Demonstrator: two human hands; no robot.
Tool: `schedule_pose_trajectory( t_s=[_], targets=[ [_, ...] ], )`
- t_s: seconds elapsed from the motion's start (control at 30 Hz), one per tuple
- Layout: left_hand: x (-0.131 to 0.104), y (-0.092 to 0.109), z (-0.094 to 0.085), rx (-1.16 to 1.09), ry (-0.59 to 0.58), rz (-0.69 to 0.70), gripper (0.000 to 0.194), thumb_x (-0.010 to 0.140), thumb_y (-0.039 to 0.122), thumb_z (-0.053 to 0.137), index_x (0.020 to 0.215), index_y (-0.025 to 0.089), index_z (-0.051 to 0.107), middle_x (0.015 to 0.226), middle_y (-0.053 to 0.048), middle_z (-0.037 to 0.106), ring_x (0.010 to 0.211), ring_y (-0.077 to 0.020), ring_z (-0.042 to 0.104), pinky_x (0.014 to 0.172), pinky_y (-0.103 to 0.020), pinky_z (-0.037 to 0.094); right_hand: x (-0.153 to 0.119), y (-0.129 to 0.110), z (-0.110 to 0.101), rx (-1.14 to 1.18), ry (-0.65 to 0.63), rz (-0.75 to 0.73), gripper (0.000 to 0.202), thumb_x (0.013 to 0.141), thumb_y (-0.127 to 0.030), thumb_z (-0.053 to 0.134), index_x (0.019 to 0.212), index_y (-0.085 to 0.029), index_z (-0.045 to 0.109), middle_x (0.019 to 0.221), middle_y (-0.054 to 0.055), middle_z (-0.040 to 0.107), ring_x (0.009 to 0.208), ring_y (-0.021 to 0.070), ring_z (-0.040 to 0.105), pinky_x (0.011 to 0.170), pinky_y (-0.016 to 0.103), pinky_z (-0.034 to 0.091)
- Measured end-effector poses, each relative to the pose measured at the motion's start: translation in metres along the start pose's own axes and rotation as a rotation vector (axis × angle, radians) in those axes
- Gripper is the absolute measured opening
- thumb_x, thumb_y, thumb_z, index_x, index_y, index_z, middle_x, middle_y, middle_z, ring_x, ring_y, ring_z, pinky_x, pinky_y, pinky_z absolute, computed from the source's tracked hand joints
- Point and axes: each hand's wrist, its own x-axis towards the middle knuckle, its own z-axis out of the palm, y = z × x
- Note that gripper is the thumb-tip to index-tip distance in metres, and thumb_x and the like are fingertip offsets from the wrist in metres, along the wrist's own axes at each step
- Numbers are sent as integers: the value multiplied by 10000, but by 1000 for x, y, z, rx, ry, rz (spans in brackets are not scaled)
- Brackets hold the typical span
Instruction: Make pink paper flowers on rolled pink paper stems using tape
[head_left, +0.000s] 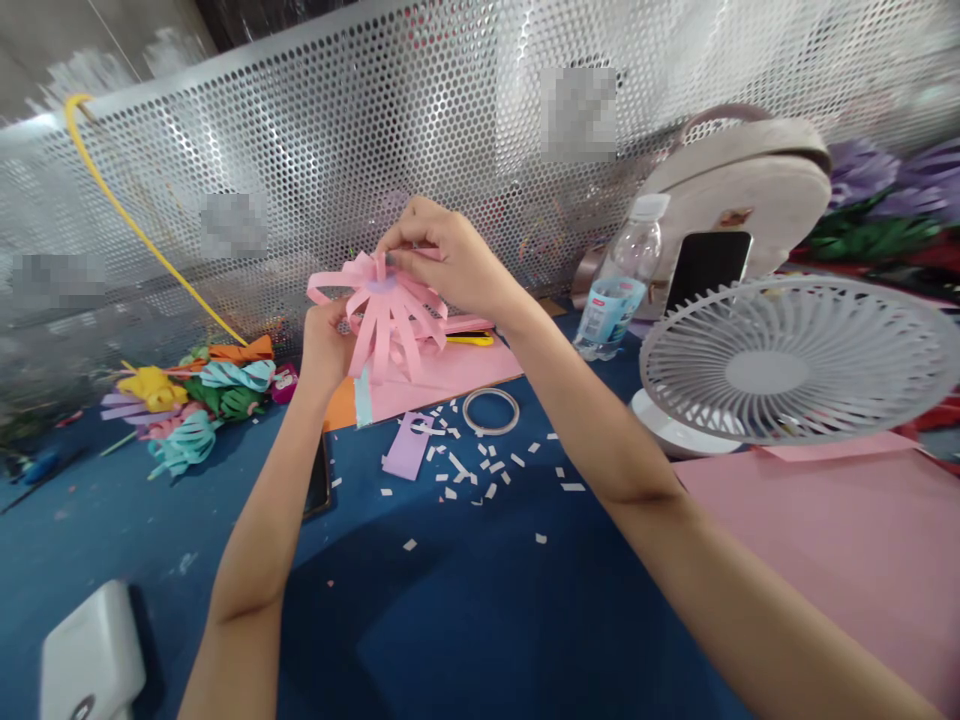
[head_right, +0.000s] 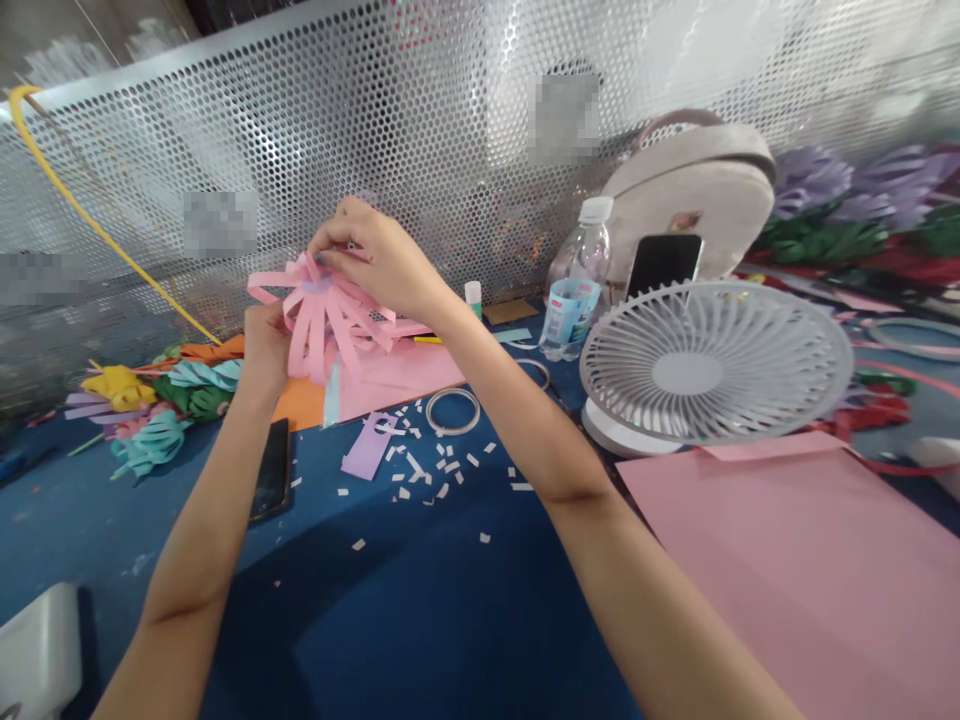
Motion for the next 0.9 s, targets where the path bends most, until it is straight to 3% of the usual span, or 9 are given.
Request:
schedule_pose_trajectory(
  t_s=[0.17, 0.37, 0.7, 0.9],
  targets=[
    [-2, -1, -1, 17, -17, -16, 121, 664, 244, 564, 575, 162, 567, 551, 45, 484, 531, -100, 388, 528, -223, 363, 1, 1, 2, 33, 52, 14, 139, 866, -154, 571, 873, -194, 704, 842, 28, 510, 853, 160, 516, 876, 350, 453],
    [-2, -4, -1, 29, 3, -13, 140, 670, 244, 579, 564, 154, 593, 516, 56, 456, 511, -92, 356, 489, -211, 315, 0, 2, 2, 24, 47, 10, 125, 857, -190, 593, 882, -191, 715, 836, 31, 515, 832, 166, 525, 859, 355, 462],
    [-2, -5, -1, 2, -22, 19, 120, 695, 192, 583, 598, 158, 645, 579, 43, 581, 539, -114, 473, 535, -225, 418, -1, -7, 6, -17, 112, 124, 153, 857, -133, 570, 870, -214, 699, 888, 31, 558, 839, 172, 536, 882, 360, 485],
    [-2, -6, 1, 73, -40, 5, 124, 712, 208, 591, 623, 166, 666, 585, 34, 604, 546, -115, 478, 539, -219, 414, -1, -9, 5, -7, 59, 119, 156, 839, -121, 576, 855, -202, 709, 863, 27, 554, 837, 167, 537, 853, 333, 483]
  ],
)
